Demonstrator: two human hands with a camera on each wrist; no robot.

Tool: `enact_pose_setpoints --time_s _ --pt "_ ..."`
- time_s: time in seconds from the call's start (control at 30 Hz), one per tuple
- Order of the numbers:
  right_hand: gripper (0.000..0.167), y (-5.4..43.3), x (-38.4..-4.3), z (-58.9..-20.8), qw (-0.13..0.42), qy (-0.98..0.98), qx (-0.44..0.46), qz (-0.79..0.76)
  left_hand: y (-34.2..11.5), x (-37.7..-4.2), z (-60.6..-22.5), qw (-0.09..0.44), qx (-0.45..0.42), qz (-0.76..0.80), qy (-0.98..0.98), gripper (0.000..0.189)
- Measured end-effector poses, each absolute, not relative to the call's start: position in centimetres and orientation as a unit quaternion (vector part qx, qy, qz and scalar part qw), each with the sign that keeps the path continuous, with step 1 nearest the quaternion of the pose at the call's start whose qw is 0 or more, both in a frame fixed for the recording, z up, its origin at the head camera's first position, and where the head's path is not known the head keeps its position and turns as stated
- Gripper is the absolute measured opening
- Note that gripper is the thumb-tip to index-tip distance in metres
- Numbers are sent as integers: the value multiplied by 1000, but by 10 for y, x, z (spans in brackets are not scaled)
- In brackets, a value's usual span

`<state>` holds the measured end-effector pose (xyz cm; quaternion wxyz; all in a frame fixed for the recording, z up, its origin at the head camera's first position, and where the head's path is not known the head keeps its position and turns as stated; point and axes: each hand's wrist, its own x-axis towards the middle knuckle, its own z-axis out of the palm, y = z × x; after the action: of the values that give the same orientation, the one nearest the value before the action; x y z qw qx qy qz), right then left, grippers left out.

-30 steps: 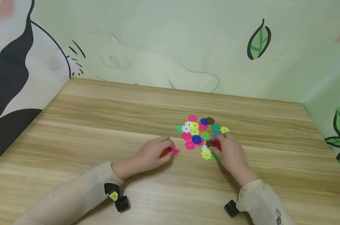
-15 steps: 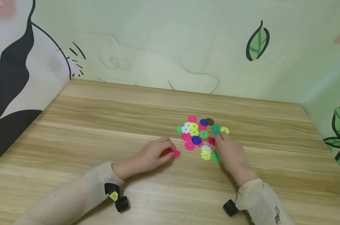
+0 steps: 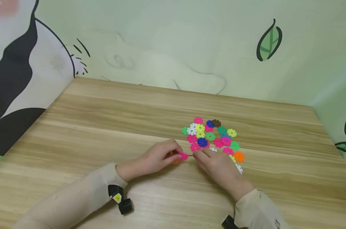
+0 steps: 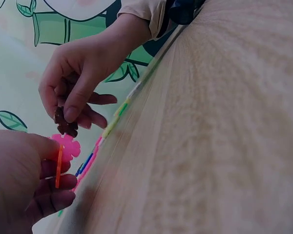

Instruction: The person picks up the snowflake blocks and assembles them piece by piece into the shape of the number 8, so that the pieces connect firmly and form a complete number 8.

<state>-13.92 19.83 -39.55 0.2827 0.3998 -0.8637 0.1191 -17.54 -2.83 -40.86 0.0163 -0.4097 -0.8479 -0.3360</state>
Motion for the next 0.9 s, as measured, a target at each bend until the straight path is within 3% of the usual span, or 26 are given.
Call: enact_pose_setpoints --time_s 0.3,0.6,0.9 --pt "50 201 -136 -397 263 -869 399 128 -27 -174 -405 -20 -401 -359 -842 7" --pt "44 199 -134 -398 300 -837 440 128 -23 -168 -399 -46 -375 -389 -840 5" --pt "38 189 -129 -406 304 -839 425 151 -25 -164 -396 -21 -375 -415 -829 6"
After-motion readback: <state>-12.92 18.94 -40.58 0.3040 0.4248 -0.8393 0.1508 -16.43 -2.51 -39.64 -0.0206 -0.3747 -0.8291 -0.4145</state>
